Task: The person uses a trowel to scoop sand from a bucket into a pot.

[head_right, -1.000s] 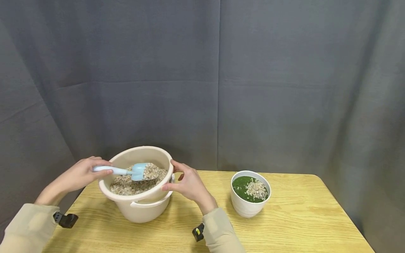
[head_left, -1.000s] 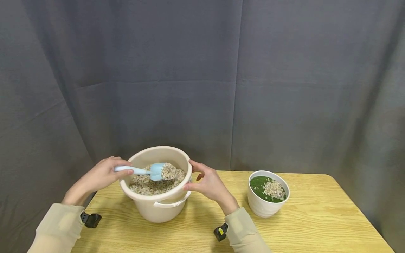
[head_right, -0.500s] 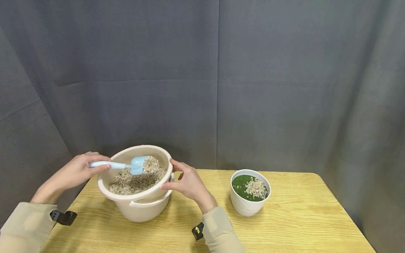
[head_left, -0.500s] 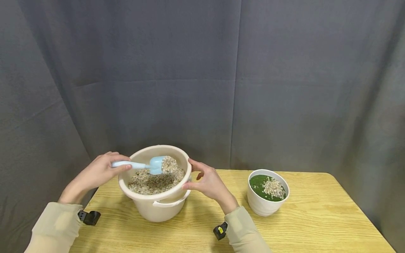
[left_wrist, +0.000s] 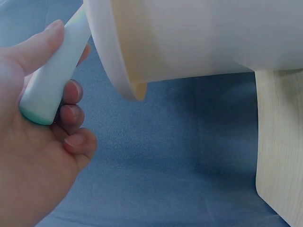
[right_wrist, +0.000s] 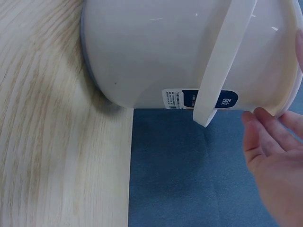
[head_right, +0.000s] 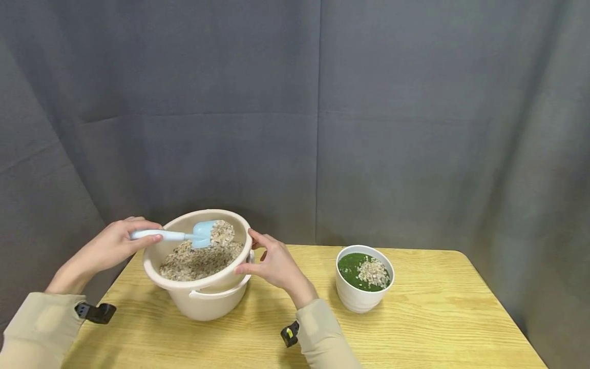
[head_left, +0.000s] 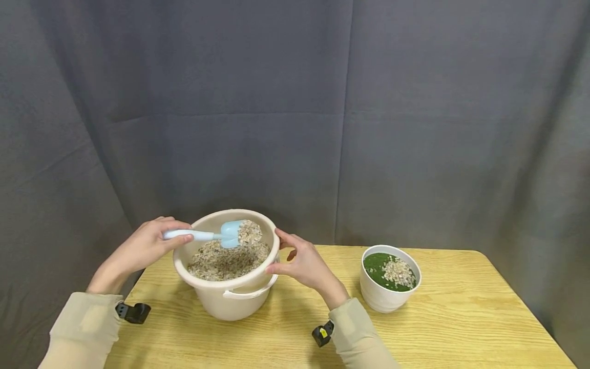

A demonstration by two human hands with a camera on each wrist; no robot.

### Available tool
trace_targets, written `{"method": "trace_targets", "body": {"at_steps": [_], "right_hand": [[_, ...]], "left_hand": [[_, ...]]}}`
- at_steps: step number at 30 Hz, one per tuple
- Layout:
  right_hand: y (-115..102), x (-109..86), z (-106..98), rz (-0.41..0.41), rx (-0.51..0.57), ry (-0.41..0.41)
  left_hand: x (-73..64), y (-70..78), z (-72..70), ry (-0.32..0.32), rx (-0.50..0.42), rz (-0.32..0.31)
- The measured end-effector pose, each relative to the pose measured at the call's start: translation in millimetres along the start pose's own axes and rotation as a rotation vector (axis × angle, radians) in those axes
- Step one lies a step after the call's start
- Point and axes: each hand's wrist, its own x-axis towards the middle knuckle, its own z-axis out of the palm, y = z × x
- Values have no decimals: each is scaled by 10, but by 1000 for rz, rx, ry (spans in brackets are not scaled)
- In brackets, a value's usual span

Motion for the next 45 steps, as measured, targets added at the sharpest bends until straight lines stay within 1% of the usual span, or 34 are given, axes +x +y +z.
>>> {"method": "trace_targets", "body": {"at_steps": [5, 11, 15, 18, 24, 27, 29, 31, 34, 37, 42, 45], "right_hand": [[-16, 1, -7, -1, -12, -21], [-52, -20, -32, 4, -41, -21], [-70, -86, -112, -13, -62, 15], [-164, -156, -198, -19, -79, 60], [-186, -341, -480, -16, -99, 110], [-171, -479, -649, -23, -111, 140], [-148, -572, -779, -27, -122, 164], [-119, -671, -918, -23, -155, 184], [-60, -811, -1115, 1, -236, 213], [40, -959, -1286, 47, -326, 244], [213, -1140, -1531, 105, -395, 288], [283, -1216, -1673, 150, -418, 297]], "left_hand": [[-3, 3, 7, 10, -11, -2], [-5, 37, 10, 15, -41, -7], [19, 51, 42, 13, -57, -6], [-10, 108, -23, 12, -55, -12], [35, 161, 18, 9, -65, -7], [58, 200, 37, -8, -82, -15], [81, 230, 48, -15, -91, -14], [111, 262, 58, -17, -102, -2], [171, 322, 75, -20, -119, 21], [229, 386, 108, -25, -145, 43], [319, 461, 186, -24, -152, 52], [389, 513, 234, -29, -152, 52]]}}
